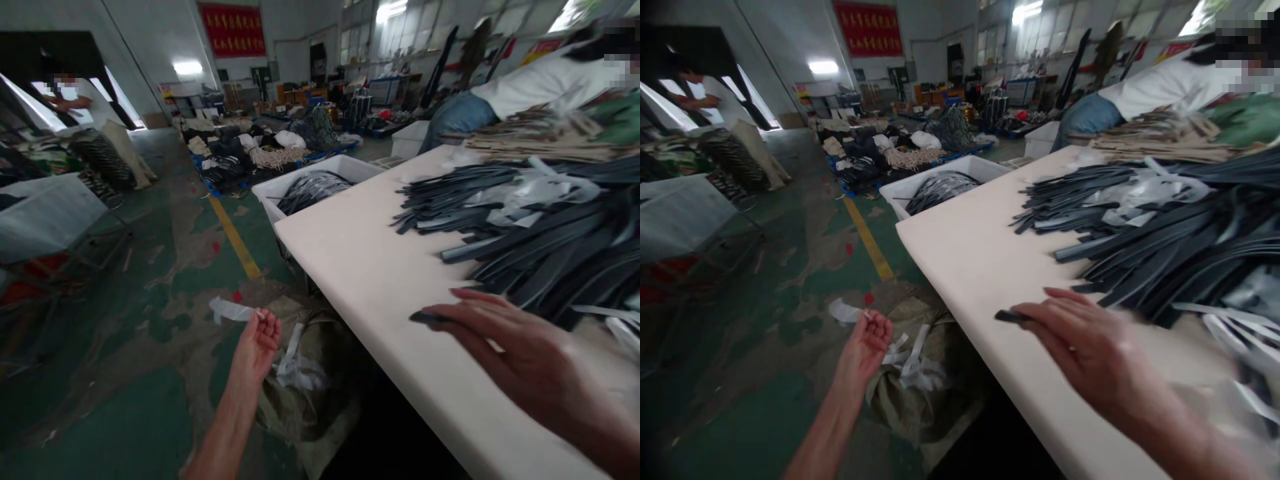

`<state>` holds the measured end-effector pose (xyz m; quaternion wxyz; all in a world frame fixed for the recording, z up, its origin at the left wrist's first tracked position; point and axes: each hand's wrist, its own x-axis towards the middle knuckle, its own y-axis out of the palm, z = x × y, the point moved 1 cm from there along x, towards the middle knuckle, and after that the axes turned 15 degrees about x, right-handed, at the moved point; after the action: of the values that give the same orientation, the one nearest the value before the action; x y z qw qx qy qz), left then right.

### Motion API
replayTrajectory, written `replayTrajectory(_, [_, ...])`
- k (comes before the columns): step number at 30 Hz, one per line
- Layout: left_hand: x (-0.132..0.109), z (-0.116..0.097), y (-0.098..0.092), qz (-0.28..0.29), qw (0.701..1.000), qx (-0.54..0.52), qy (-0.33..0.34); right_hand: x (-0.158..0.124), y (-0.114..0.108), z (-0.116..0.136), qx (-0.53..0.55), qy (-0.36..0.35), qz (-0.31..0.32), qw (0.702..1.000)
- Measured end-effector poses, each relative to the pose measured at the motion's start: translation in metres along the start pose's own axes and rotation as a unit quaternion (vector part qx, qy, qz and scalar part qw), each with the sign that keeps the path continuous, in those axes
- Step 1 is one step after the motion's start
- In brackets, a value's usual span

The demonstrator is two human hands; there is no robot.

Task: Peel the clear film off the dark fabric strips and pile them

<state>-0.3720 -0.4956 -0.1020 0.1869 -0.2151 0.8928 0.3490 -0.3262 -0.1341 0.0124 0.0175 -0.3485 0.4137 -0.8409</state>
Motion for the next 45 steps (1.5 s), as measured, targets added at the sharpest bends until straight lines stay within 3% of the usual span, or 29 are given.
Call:
replayTrajectory(3, [-0.028,0.030,0.020,0.044,0.997,-0.035,-0.046,0.008,0.032,0.042,0.053,-0.018,0.062,0.996])
replayTrajectory(5, [-0.042,0.040,0.030,0.068,0.994,-0.047,-0.070,0.007,0.048,0.055,0.074,0.003,0.075,0.994])
replayTrajectory(9, [-0.062,0.050,0.043,0.068,0.988,-0.056,-0.129,0.001,0.066,0.062,0.083,0.051,0.093,0.991])
replayTrajectory(12, [-0.071,0.060,0.047,0.053,0.982,-0.059,-0.173,0.001,0.074,0.067,0.087,0.047,0.097,0.990])
replayTrajectory(19, [-0.085,0.080,0.053,0.077,0.975,-0.068,-0.197,0.008,0.089,0.077,0.084,0.055,0.093,0.991])
replayTrajectory(26, [-0.084,0.081,0.053,0.096,0.972,-0.082,-0.199,0.004,0.089,0.074,0.066,0.080,0.132,0.986])
replayTrajectory(34, [-0.093,0.105,0.053,0.161,0.962,-0.068,-0.209,0.005,0.102,0.076,0.040,0.076,0.167,0.982])
replayTrajectory(38, [-0.080,0.091,0.050,0.092,0.976,-0.066,-0.187,0.005,0.075,0.058,0.024,0.075,0.206,0.975])
replayTrajectory(41, [-0.078,0.081,0.054,0.052,0.984,-0.070,-0.155,0.006,0.056,0.043,-0.013,0.094,0.186,0.978])
replayTrajectory(45, [-0.095,0.092,0.071,0.151,0.970,-0.089,-0.170,0.014,0.061,0.047,-0.008,0.064,0.178,0.982])
